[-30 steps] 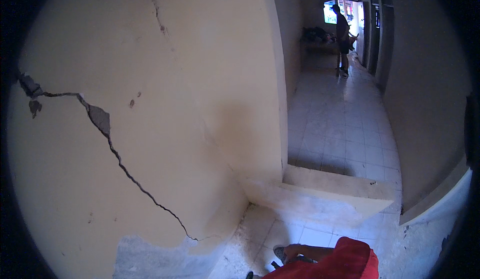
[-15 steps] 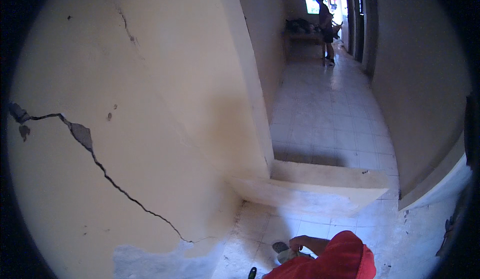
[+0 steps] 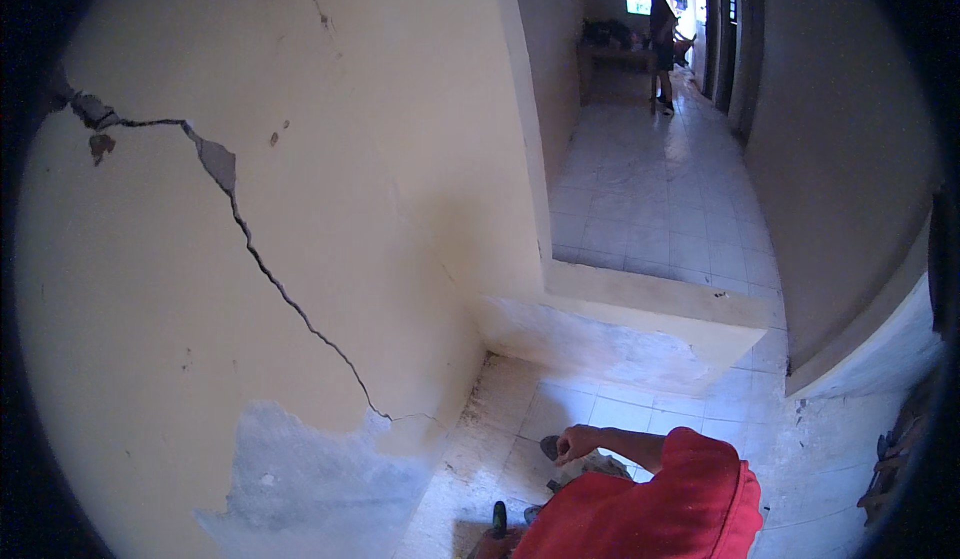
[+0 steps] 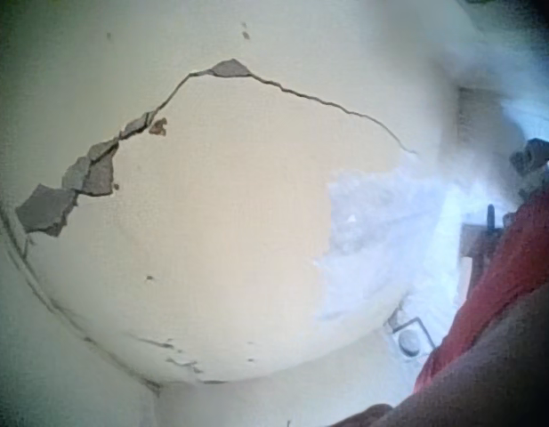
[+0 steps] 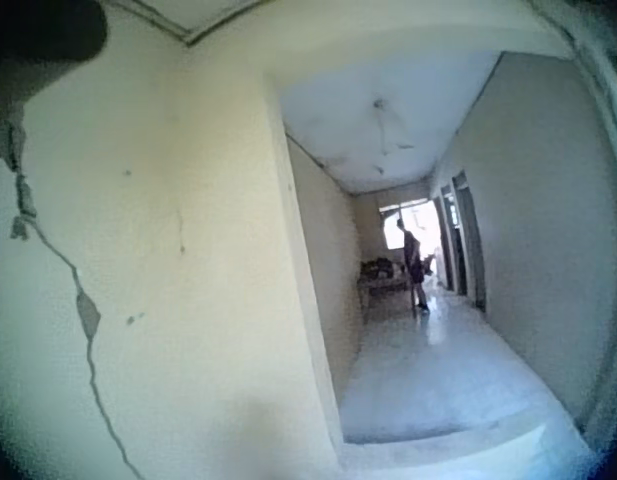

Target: The person uses a scraper to widen and clear a long vertical crack in an interior wall.

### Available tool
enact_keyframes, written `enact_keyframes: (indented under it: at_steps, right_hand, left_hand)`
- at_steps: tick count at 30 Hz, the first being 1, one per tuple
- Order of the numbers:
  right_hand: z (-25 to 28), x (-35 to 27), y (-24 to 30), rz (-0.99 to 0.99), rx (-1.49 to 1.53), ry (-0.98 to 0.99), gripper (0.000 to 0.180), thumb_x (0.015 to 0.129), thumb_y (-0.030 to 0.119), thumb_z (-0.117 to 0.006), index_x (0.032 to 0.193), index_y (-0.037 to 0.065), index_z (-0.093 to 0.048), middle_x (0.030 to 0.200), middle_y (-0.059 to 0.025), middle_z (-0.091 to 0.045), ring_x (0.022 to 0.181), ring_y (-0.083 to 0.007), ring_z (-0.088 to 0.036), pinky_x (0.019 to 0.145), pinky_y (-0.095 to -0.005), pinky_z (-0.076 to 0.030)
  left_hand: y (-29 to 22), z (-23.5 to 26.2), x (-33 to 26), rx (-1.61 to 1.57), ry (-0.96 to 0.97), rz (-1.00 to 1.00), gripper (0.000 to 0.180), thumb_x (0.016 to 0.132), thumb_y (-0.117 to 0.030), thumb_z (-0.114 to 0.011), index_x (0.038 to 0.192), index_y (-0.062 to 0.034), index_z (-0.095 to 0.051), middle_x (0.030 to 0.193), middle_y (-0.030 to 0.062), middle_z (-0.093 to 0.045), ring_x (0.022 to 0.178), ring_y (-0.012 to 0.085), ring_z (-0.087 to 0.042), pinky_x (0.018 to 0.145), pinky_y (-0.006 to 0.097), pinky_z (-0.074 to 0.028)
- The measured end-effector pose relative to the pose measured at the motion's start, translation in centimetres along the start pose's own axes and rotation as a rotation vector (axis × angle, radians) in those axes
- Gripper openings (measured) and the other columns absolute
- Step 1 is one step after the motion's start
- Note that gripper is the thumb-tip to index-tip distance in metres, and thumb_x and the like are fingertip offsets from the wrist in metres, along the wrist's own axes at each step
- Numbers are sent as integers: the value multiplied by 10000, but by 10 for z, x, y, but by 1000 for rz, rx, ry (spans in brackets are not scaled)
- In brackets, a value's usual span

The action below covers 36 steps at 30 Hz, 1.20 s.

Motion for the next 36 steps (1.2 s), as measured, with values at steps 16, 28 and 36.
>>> enact_keyframes:
  at_steps: [16,28,36]
  right_hand:
    - [-117,-9,24,361,-335,434,330,818,314,-649,817,-16,-652,717,-147,-662,632,-223,-599,618,-425,-468]
    - [-82,22,34,313,-292,223,402,775,355,-666,963,0,-654,920,-179,-679,833,-294,-646,740,-429,-495]
    - [-72,-24,58,211,-750,391,437,761,476,-701,931,73,-685,895,-139,-691,830,-302,-660,719,-416,-512]
  left_hand:
    - [33,-7,-23,-44,60,8,459,723,-484,-784,757,-37,-686,611,23,-615,531,133,-582,512,314,-472]
    - [51,4,-26,-109,15,-16,449,724,-473,-787,765,-37,-690,610,21,-613,528,132,-579,509,313,-469]
    - [35,39,-39,-157,-254,-82,351,755,-364,-783,828,-27,-718,624,20,-613,536,115,-563,502,300,-440]
Point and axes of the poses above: each hand's wrist, its own x-axis towards the middle knuckle, its own z-axis out of the back of the hand, y = z × x, the point moved 7 cm from there along x, towards the middle knuckle
